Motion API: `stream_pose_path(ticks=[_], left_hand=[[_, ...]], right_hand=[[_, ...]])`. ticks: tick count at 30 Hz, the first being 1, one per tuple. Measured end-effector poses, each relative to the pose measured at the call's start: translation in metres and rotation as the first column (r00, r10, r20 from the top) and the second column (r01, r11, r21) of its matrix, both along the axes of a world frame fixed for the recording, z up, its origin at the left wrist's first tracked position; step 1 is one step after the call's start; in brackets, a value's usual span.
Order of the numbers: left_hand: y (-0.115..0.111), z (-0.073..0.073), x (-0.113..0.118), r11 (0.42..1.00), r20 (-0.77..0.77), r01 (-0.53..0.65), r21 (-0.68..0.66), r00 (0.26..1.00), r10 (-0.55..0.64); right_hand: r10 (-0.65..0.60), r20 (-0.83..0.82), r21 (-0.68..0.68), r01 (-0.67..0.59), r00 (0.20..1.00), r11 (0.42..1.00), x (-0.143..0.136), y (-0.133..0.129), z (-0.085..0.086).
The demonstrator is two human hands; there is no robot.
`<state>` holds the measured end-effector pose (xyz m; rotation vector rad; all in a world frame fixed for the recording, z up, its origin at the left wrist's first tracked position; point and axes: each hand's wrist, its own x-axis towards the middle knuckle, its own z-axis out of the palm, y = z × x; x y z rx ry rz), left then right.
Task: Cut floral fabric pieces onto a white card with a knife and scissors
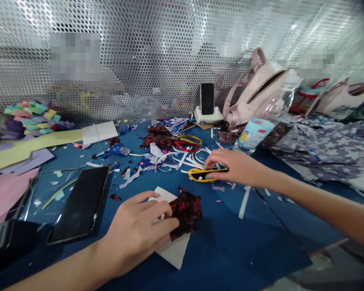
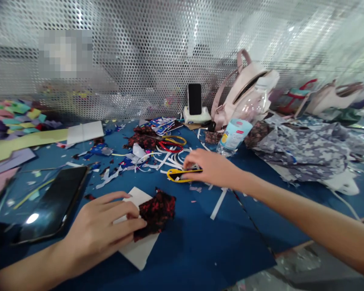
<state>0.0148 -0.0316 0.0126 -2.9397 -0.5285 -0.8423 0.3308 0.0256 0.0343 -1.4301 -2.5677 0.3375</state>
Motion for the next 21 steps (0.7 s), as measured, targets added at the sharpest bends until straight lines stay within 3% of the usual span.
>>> stream_pose_path(ticks=[3, 7, 10, 15, 21], left_hand=[[-0.002, 0.000, 0.001, 0.998, -0.006, 0.019, 0.052, 1.000, -0.018], [-0.004, 0.000, 0.001, 0.992, -0.014, 0.052, 0.118, 0.999, -0.051], [-0.004, 0.000, 0.001, 0.992, -0.015, 0.051, 0.116, 0.999, -0.049], [0.001, 0.001, 0.002, 0.999, -0.003, 0.035, -0.002, 0.999, -0.035], [0.014, 0.001, 0.007, 0.978, -0.005, -0.057, -0.199, 0.998, 0.057]], right_hand=[[-0.016, -0.046, 0.180, 0.024, 0.999, 0.983, -0.007, 0.040, 0.005], [-0.092, 0.043, 0.183, 0.082, 0.995, 0.980, -0.029, 0.099, -0.004], [-0.129, 0.171, 0.141, 0.106, 0.977, 0.984, -0.045, 0.127, -0.014], [-0.201, 0.298, 0.157, 0.160, 0.933, 0.975, -0.049, 0.134, -0.008], [-0.302, 0.237, 0.316, 0.220, 0.924, 0.923, -0.019, 0.111, 0.030]])
